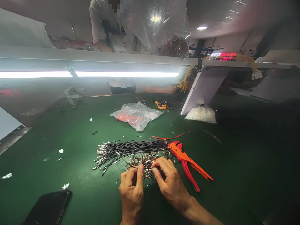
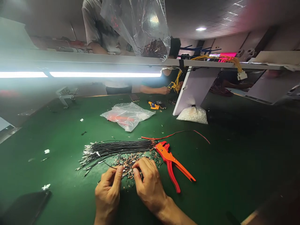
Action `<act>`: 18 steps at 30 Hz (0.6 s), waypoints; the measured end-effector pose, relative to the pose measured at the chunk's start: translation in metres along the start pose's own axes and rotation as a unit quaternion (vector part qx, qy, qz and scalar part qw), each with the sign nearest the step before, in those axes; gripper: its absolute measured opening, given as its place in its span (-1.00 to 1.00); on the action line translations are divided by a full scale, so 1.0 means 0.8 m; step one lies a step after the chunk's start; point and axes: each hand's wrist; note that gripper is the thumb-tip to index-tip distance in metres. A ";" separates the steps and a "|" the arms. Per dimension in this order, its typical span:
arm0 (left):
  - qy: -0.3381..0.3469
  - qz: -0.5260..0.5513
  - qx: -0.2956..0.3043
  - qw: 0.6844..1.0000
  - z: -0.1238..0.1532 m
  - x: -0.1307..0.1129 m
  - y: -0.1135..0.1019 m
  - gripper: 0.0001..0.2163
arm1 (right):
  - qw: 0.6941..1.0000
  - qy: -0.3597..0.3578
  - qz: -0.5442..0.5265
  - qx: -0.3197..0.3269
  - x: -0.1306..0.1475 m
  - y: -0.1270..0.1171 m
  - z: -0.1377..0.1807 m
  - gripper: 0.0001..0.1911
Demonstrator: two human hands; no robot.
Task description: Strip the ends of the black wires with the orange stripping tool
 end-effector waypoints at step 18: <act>0.044 -0.017 -0.052 0.998 0.000 -0.013 0.001 -0.70 | 0.999 -0.028 -0.011 -0.012 0.004 -0.002 0.001 -0.84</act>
Point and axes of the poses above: each hand's wrist, its own z-axis away from the middle knuckle, its own y-axis out of the palm, x = y × z, and after that the axes turned 9 degrees about x, right-handed
